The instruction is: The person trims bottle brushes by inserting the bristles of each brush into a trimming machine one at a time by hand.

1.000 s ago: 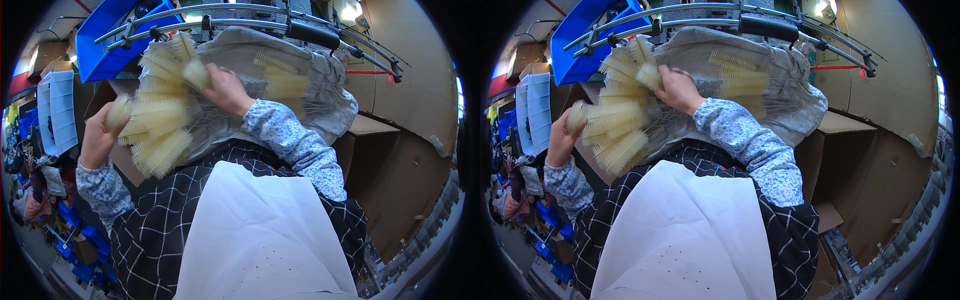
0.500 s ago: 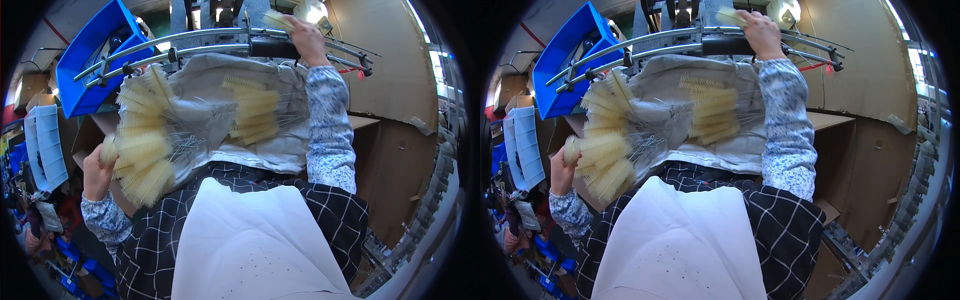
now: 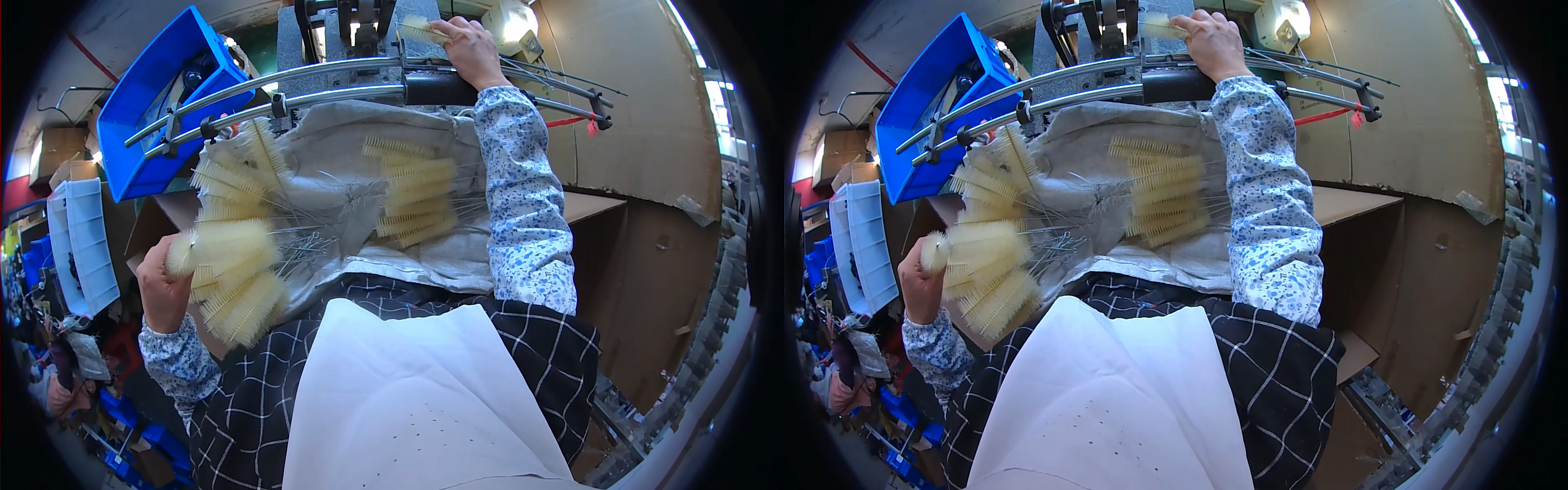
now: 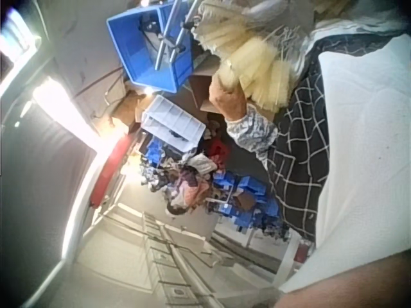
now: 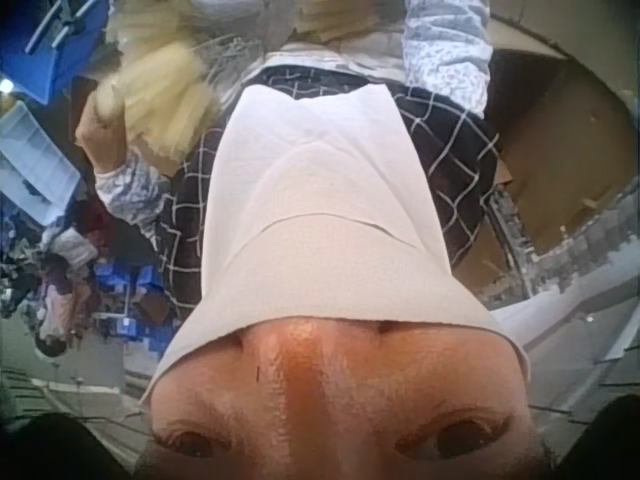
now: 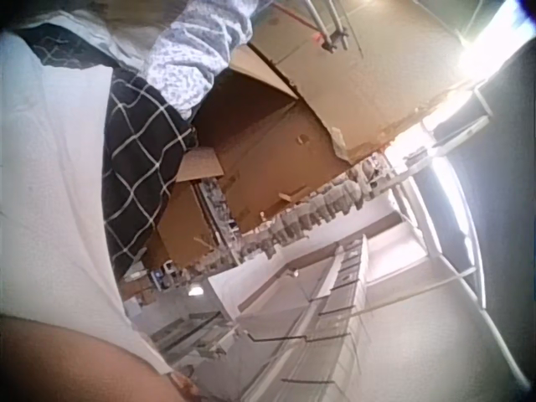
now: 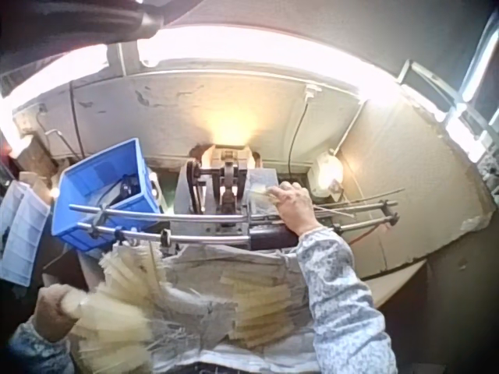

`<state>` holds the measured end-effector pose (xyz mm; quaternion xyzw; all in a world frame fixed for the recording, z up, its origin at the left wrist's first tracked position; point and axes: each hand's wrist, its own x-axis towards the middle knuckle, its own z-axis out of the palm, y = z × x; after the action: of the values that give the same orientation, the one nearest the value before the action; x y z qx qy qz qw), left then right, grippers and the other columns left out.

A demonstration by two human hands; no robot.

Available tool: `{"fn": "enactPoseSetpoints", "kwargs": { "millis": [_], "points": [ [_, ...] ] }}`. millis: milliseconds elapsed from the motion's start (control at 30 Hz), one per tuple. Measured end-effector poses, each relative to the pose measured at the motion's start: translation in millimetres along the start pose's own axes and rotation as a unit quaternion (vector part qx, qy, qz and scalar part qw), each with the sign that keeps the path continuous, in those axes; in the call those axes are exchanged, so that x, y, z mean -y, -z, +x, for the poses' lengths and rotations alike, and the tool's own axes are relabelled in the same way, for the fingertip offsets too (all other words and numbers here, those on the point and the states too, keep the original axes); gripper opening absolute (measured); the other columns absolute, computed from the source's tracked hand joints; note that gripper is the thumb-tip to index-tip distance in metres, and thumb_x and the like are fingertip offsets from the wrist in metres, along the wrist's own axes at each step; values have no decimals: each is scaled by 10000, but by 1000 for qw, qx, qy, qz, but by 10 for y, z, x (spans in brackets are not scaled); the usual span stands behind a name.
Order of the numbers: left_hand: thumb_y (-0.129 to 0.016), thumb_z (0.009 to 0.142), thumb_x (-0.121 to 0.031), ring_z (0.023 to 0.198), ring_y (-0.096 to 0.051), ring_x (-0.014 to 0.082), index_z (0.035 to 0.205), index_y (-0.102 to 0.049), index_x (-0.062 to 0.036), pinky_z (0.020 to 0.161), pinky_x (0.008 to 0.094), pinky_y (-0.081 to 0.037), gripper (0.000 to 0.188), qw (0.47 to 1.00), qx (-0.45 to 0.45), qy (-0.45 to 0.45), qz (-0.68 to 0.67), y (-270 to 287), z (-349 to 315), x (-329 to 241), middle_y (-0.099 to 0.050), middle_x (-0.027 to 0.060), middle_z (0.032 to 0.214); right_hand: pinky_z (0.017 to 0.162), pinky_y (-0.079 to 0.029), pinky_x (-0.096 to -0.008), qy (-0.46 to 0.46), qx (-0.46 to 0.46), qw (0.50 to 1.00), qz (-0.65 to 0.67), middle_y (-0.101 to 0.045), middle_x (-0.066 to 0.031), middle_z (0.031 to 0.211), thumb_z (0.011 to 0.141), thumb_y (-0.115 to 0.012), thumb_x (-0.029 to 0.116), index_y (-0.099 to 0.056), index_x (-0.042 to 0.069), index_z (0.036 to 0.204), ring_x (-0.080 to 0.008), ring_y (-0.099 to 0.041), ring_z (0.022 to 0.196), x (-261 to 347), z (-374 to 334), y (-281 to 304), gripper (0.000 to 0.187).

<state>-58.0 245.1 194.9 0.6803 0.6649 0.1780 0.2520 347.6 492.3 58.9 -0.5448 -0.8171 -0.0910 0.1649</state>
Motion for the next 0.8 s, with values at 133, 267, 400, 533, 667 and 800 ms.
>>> {"fn": "enactPoseSetpoints", "kwargs": {
  "millis": [133, 267, 400, 533, 667, 800],
  "points": [
    [-592, 683, -33, 673, -561, 210, 816, -559, 11, 604, 274, -430, 144, 995, -79, -67, 3, 44, 36, -65, -572, 104, 754, 783, -415, -328, 14, -5, 1000, 7, -544, 1, 895, 740, -555, 131, -571, 236, 1018, -207, -506, 846, -11, -4, -29, 297],
    [-594, 720, -34, 646, -544, 183, 787, -550, 18, 588, 267, -426, 95, 990, -114, -85, 19, 182, 76, -208, -568, 90, 730, 787, -414, -329, 5, -9, 1000, -23, -545, 8, 904, 741, -561, 118, -576, 234, 1009, -197, -505, 853, 3, -26, 5, 292],
    [-594, 744, -55, 637, -522, 168, 774, -544, 20, 569, 255, -408, 96, 985, -145, -94, -9, 381, -12, -273, -563, 95, 725, 787, -412, -333, 36, -22, 998, -42, -546, 9, 907, 736, -565, 99, -582, 237, 999, -194, -504, 853, 59, 23, 29, 298],
    [-602, 753, -77, 656, -520, 174, 771, -535, 25, 586, 251, -406, 123, 977, -162, -110, -86, 444, -42, -120, -564, 114, 727, 747, -398, -308, 37, -42, 998, -35, -562, 18, 892, 769, -510, 130, -584, 279, 984, -168, -519, 833, -28, 10, -71, 272],
    [-607, 761, -114, 650, -520, 172, 768, -535, 23, 581, 246, -407, 155, 977, -157, -125, -69, 365, -25, -115, -566, 117, 712, 812, -363, -355, 19, 54, 998, -14, -535, 5, 961, 767, -524, 174, -537, 255, 1057, -199, -481, 917, -74, 128, -114, 301],
    [-614, 754, -114, 639, -524, 178, 768, -536, 21, 574, 252, -410, 157, 978, -126, -144, -78, 325, 2, -225, -568, 114, 694, 794, -325, -346, 46, 18, 999, 8, -534, -9, 903, 678, -582, 122, -564, 142, 975, -208, -444, 914, 15, 257, -85, 298]
  ]
}}
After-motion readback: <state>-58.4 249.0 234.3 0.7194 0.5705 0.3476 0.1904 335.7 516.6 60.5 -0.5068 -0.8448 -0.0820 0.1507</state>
